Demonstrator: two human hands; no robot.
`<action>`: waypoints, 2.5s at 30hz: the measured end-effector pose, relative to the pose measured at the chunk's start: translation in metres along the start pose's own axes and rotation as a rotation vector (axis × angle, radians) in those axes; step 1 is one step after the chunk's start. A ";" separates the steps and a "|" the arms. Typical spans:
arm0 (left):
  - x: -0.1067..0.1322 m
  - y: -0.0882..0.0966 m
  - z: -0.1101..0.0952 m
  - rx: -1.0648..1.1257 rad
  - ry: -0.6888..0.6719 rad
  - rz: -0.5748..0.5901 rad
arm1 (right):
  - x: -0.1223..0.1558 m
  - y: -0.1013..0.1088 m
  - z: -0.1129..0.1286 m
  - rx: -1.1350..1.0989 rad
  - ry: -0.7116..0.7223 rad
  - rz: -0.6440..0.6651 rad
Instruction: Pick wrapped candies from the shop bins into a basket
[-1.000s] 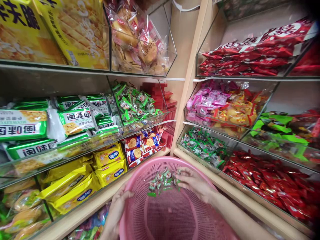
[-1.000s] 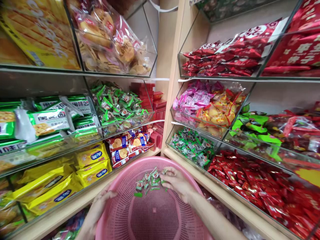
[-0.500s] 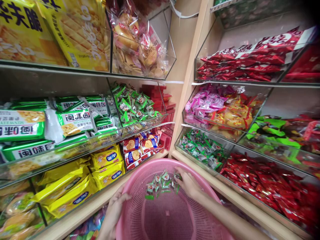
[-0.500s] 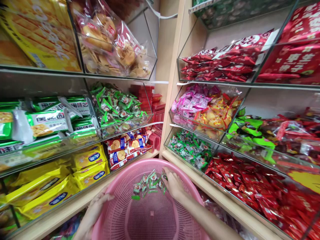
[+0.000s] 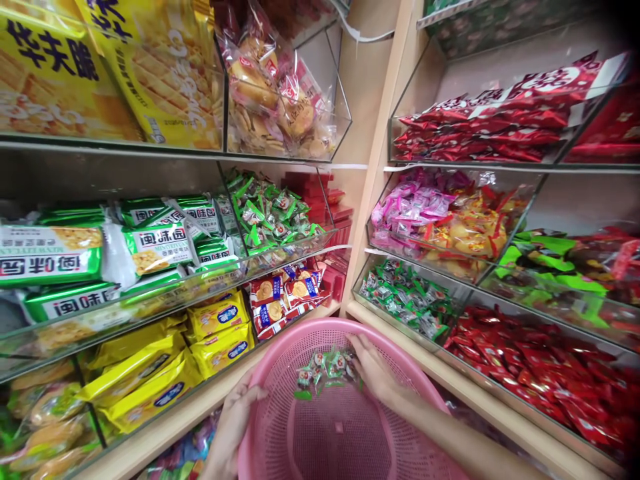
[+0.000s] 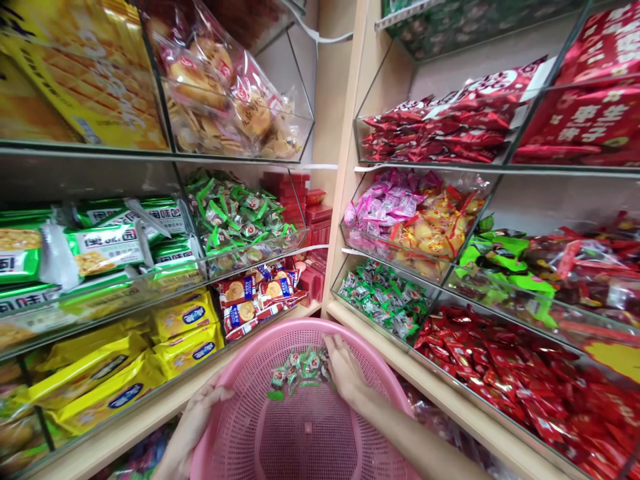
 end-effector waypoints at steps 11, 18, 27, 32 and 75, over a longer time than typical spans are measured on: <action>-0.011 0.012 0.002 -0.066 -0.145 0.039 | -0.033 0.087 0.046 -0.096 0.164 -0.312; -0.010 0.011 -0.001 -0.036 -0.159 0.121 | -0.079 0.188 0.135 -0.202 0.453 -0.615; -0.028 0.023 0.012 0.065 -0.113 0.145 | -0.131 0.188 0.216 -0.322 0.324 -0.537; -0.029 0.023 0.010 0.094 -0.108 0.159 | -0.138 0.189 0.223 -0.401 0.339 -0.542; -0.012 0.014 -0.005 -0.097 -0.132 0.151 | -0.124 0.187 0.172 -1.533 0.226 -0.140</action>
Point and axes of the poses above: each hand's wrist, its own x-axis away from the middle knuckle, its own y-axis out of the back of the hand, z = x × y, the point moved 1 cm from there along -x, towards the middle knuckle, and after that the axes turned 7 degrees about x, right-handed, at the moved point
